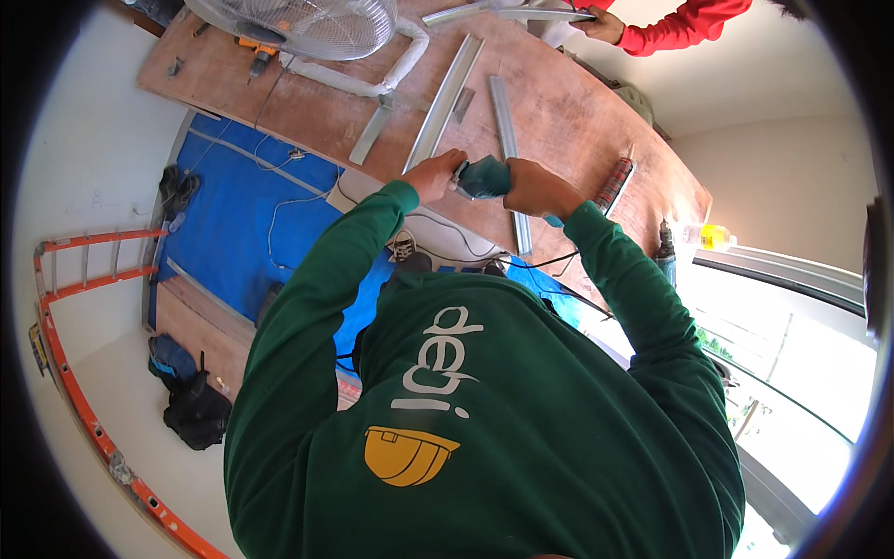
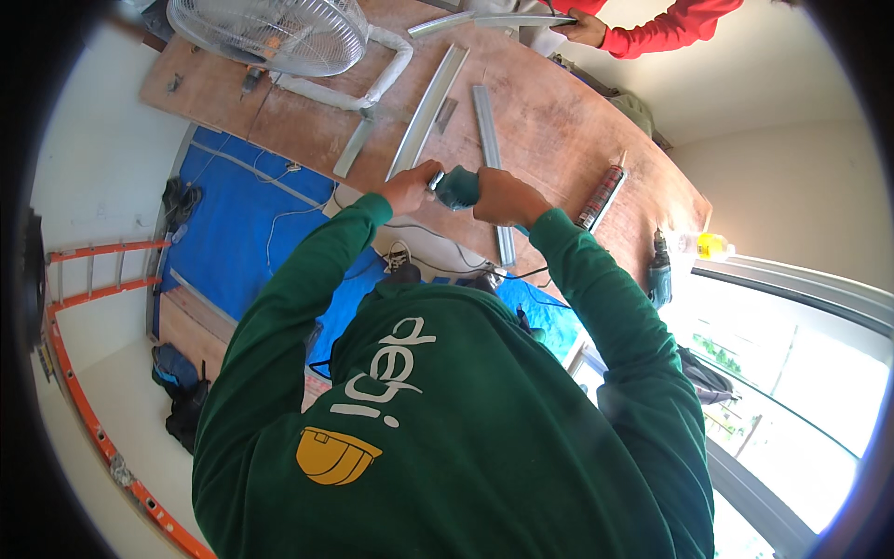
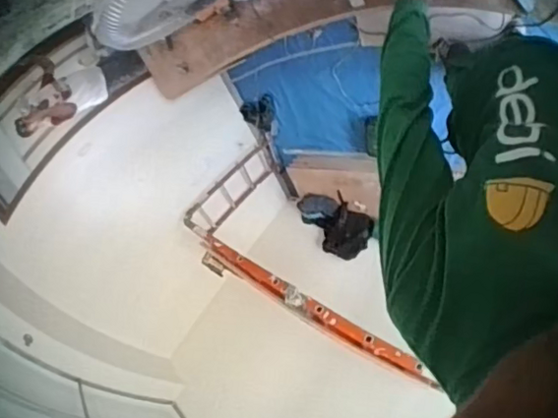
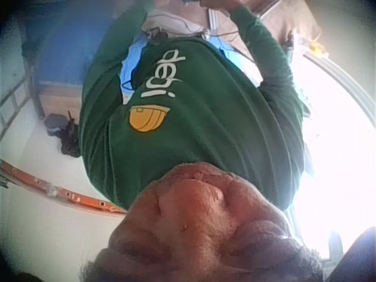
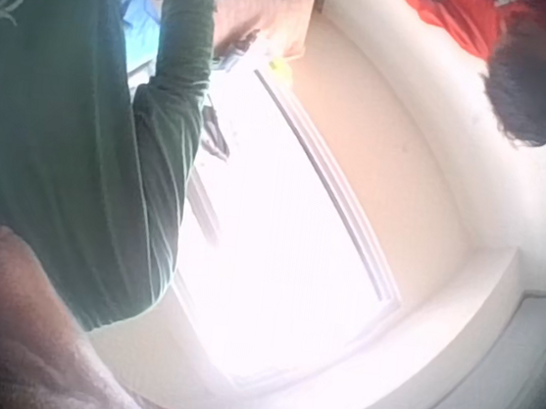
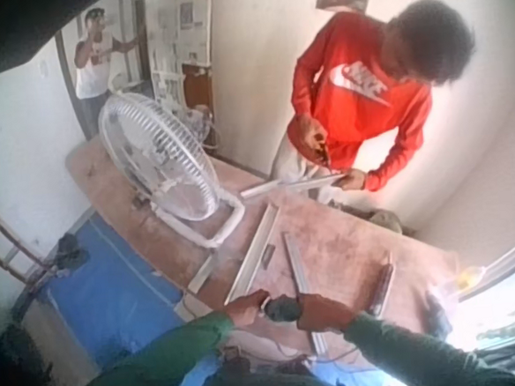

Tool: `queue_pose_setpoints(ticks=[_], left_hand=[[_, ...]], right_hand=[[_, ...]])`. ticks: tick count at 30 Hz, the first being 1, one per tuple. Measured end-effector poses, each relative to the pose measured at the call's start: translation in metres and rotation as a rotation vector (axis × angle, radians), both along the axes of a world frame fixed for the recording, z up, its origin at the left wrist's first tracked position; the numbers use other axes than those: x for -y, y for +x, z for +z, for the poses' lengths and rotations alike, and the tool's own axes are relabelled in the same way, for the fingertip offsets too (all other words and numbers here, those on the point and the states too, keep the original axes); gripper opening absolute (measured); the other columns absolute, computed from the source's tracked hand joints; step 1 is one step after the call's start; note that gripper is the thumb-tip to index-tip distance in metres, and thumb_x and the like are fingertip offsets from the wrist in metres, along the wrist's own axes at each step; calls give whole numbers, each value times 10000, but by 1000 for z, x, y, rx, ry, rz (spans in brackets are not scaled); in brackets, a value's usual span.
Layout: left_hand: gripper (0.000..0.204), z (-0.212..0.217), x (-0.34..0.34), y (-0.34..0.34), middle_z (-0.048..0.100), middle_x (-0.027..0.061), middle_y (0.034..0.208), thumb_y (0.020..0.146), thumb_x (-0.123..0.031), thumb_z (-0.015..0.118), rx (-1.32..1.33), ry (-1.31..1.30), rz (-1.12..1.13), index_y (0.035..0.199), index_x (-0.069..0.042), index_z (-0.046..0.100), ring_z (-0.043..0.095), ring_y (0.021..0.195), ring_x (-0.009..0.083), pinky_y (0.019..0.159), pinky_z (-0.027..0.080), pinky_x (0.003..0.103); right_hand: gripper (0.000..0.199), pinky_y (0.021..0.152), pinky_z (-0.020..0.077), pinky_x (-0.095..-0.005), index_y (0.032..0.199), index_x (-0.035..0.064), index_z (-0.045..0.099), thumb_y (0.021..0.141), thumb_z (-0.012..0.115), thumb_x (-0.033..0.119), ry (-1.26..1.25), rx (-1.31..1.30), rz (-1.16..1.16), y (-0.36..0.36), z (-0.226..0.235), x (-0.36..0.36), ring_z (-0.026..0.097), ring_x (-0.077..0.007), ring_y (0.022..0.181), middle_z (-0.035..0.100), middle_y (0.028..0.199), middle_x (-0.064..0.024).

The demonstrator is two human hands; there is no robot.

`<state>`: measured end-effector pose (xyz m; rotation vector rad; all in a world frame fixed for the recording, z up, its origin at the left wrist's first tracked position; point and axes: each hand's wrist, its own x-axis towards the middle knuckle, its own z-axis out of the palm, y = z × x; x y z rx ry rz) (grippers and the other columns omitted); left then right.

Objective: The person assembles aluminum frame components on a workbench using a cordless drill and pliers. They repeatedly drill into metal pieces, cut or trim parts with pliers, and reposition components while a coworker works nearby.

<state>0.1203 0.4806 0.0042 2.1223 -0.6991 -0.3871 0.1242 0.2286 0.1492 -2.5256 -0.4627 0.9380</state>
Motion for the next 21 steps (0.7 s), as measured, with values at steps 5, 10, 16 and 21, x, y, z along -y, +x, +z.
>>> queue_pose_setpoints(ticks=[5,10,16,21], left_hand=[[358,2,0,1,592,188,1251,924,29,621,-14,31,6,1219,-124,489,616,1124,527,873,494,587],[352,1,-1,1,593,182,1249,924,16,635,3,-26,-7,1213,-126,490,612,1134,526,871,494,589],[379,1,-1,0,605,179,1224,912,-1,681,-16,-2,9,1224,-120,500,626,1121,514,870,499,580],[407,1,1,1,604,188,1212,900,17,692,-9,16,15,1236,-103,497,633,1100,525,874,503,587]], right_hand=[[424,928,568,-504,1149,-55,662,772,681,139,16,-12,-12,0,0,1,713,-478,1085,725,1115,-326],[423,927,567,-502,1150,-56,662,775,678,139,1,-22,-30,-2,6,0,714,-477,1086,724,1118,-324],[438,925,569,-497,1168,-59,661,779,673,139,34,-40,-51,-4,3,3,717,-475,1085,726,1125,-320],[448,884,576,-482,1164,-37,667,746,687,123,63,24,-74,-6,-7,5,727,-446,1017,738,1037,-289]])
